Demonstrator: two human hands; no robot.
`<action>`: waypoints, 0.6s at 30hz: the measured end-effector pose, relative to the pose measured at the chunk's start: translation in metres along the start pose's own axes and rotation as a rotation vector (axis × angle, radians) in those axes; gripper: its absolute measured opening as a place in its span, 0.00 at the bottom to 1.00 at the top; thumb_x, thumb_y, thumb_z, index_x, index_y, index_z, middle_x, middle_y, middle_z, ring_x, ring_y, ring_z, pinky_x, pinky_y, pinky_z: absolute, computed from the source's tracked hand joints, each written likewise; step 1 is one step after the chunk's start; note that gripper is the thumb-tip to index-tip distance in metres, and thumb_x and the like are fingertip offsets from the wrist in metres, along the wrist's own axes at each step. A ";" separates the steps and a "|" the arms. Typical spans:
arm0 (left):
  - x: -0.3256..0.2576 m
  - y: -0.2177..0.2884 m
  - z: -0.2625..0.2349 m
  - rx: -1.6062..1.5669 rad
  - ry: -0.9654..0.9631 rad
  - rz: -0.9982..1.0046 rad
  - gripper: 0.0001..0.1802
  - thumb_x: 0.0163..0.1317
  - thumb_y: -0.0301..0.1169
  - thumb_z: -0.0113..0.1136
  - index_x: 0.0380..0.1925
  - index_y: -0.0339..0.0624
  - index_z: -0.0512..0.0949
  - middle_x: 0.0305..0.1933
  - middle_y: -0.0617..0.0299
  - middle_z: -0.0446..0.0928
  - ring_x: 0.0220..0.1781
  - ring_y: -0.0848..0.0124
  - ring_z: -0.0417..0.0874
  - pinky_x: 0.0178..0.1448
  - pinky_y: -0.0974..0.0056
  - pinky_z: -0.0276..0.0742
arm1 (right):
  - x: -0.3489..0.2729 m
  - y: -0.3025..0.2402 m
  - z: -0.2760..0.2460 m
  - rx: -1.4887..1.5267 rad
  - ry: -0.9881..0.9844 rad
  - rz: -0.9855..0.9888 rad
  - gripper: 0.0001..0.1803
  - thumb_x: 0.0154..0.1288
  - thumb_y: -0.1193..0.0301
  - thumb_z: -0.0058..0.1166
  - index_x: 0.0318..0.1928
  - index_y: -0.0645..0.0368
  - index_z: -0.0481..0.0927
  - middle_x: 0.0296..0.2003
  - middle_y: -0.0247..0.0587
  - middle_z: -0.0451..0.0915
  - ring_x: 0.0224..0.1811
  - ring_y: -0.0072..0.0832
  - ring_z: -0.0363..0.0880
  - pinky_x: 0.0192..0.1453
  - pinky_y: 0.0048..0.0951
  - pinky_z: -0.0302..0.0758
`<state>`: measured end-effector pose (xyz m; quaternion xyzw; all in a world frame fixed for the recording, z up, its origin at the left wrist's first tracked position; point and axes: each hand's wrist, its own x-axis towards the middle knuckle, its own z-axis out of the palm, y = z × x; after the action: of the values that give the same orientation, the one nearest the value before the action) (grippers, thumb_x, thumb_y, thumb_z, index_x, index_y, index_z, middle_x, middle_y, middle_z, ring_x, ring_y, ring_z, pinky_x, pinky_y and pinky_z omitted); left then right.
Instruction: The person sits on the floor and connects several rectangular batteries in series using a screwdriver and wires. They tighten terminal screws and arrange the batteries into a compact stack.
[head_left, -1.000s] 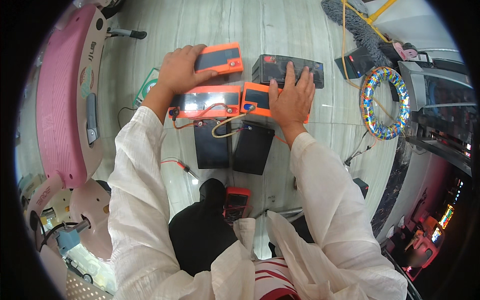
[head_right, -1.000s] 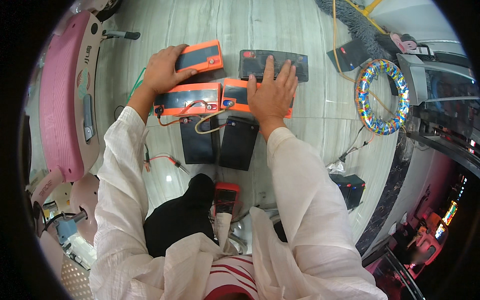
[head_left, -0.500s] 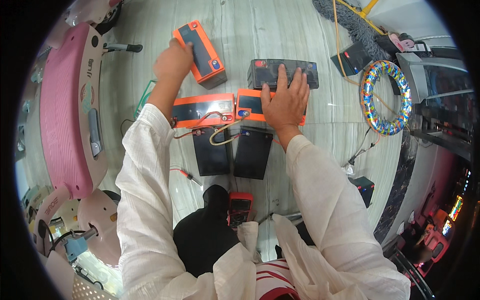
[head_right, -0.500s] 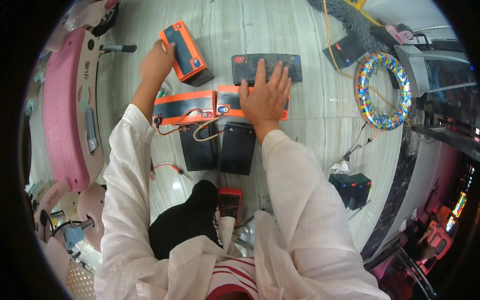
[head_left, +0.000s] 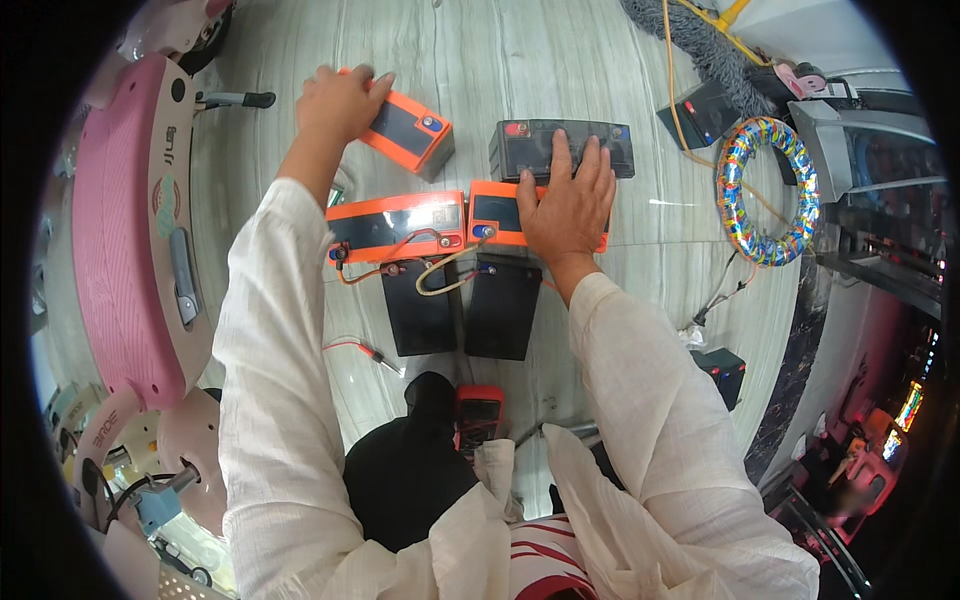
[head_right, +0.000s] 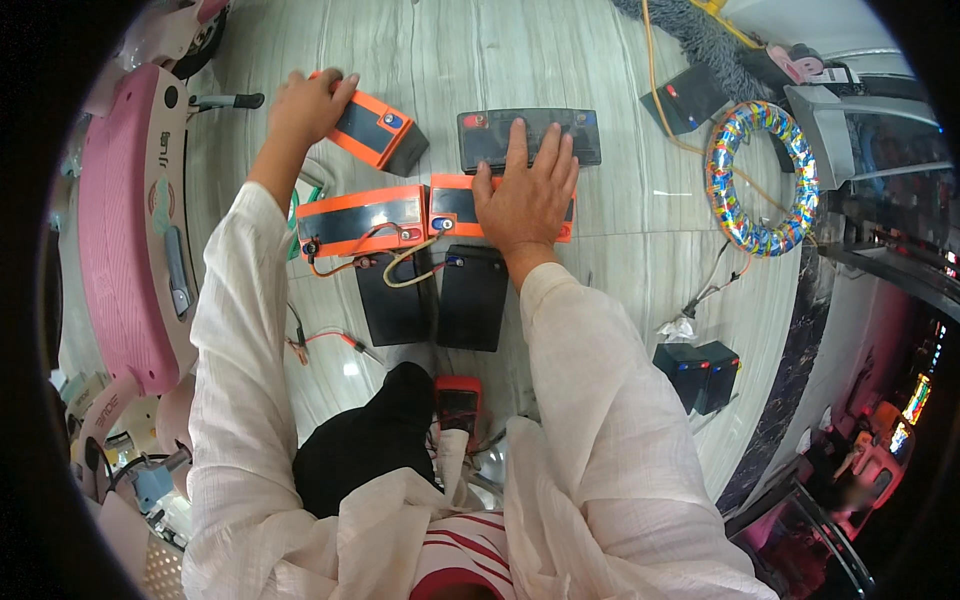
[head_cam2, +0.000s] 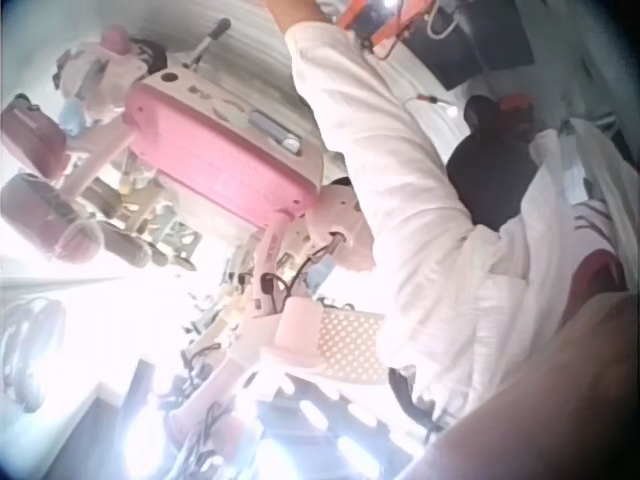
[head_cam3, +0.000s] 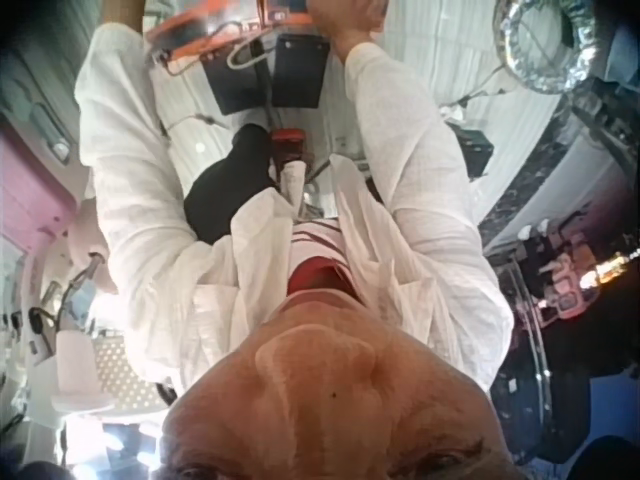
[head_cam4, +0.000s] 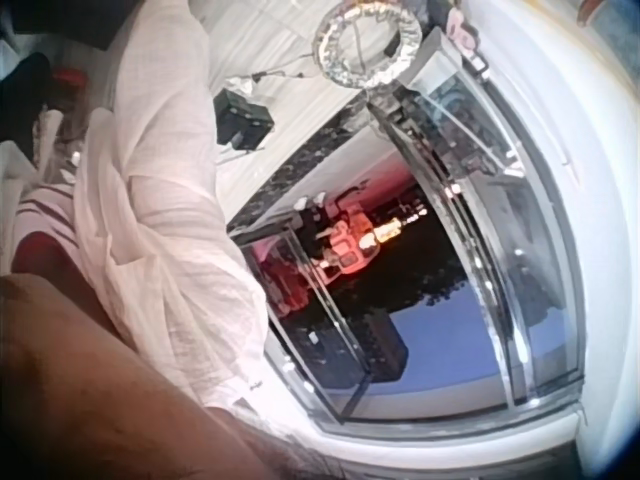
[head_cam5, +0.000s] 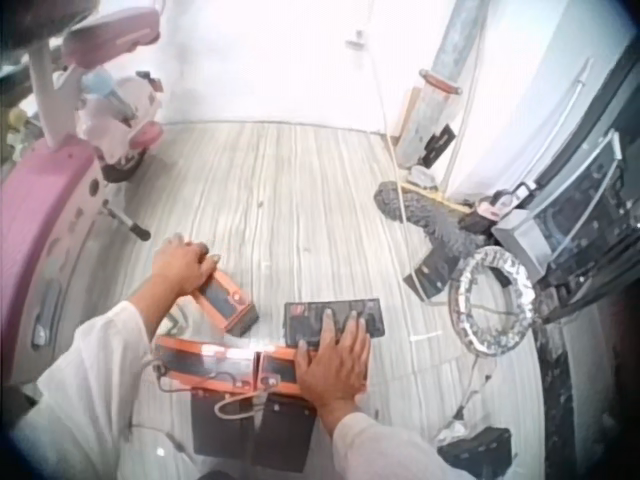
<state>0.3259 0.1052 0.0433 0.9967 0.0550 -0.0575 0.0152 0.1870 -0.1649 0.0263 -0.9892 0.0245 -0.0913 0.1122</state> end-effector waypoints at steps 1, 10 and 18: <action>-0.005 -0.009 0.003 -0.025 -0.020 0.004 0.28 0.66 0.61 0.46 0.55 0.61 0.80 0.56 0.44 0.74 0.57 0.48 0.77 0.61 0.48 0.73 | 0.000 0.000 0.000 0.000 0.000 0.003 0.37 0.66 0.52 0.51 0.71 0.58 0.63 0.69 0.67 0.56 0.75 0.60 0.49 0.77 0.55 0.46; -0.043 0.001 0.014 -0.310 -0.157 0.086 0.31 0.71 0.58 0.35 0.55 0.53 0.80 0.47 0.57 0.84 0.56 0.55 0.81 0.60 0.54 0.73 | -0.001 0.005 0.004 -0.044 0.011 -0.009 0.37 0.67 0.52 0.50 0.71 0.58 0.63 0.69 0.66 0.56 0.75 0.59 0.49 0.76 0.54 0.46; -0.058 0.009 0.005 -0.262 -0.214 0.183 0.30 0.71 0.61 0.37 0.51 0.59 0.82 0.44 0.61 0.85 0.48 0.57 0.84 0.52 0.55 0.77 | 0.000 -0.003 0.002 -0.027 -0.005 -0.004 0.37 0.66 0.52 0.51 0.71 0.57 0.63 0.70 0.65 0.55 0.75 0.58 0.48 0.76 0.55 0.46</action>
<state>0.2693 0.0901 0.0452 0.9753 -0.0309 -0.1537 0.1558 0.1876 -0.1616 0.0250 -0.9909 0.0233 -0.0887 0.0989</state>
